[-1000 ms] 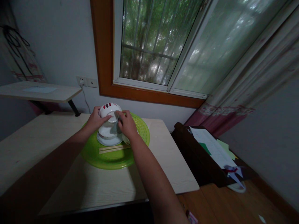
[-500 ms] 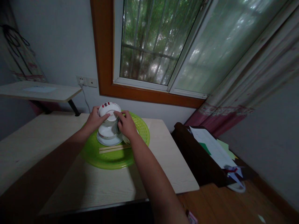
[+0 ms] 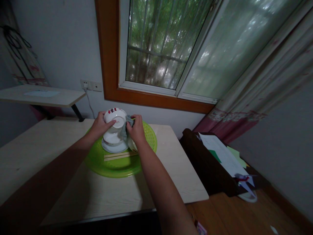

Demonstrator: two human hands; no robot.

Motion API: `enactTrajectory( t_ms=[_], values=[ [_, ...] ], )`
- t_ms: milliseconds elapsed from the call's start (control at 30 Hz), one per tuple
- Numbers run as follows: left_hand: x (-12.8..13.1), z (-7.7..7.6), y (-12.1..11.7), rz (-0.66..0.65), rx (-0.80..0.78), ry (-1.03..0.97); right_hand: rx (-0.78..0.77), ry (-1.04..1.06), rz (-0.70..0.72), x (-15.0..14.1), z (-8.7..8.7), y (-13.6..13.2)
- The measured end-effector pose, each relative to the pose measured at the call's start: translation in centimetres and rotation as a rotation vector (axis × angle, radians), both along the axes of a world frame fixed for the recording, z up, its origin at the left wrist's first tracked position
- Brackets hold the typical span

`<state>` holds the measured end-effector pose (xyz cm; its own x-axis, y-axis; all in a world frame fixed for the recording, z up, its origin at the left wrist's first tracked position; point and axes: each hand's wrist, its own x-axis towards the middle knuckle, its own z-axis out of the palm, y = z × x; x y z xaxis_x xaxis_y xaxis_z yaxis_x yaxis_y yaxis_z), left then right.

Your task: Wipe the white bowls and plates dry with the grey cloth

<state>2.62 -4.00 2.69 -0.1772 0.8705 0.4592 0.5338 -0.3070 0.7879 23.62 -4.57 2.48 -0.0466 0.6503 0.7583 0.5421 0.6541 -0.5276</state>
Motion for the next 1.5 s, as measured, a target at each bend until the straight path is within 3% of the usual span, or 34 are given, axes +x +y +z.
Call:
enactTrajectory(
  t_ms=[333, 633, 967, 1167, 1500],
  values=[
    [0.3, -0.4, -0.3, -0.091, 0.01, 0.134, 0.02, -0.036, 0.073, 0.2, 0.5, -0.2],
    [0.4, -0.4, -0.2, -0.089, 0.007, 0.196, 0.188, -0.283, 0.199, -0.7, 0.7, -0.7],
    [0.2, -0.5, 0.0, -0.053, 0.029, 0.131, 0.031, -0.167, 0.081, -0.5, 0.7, -0.9],
    [0.0, -0.5, 0.2, -0.028, 0.027, 0.085, 0.065, -0.375, 0.202, -1.0, 0.2, -0.8],
    [-0.2, -0.2, 0.1, -0.02, 0.014, 0.056, 0.142, -0.581, 0.178, -1.2, 0.7, -1.6]
  ],
)
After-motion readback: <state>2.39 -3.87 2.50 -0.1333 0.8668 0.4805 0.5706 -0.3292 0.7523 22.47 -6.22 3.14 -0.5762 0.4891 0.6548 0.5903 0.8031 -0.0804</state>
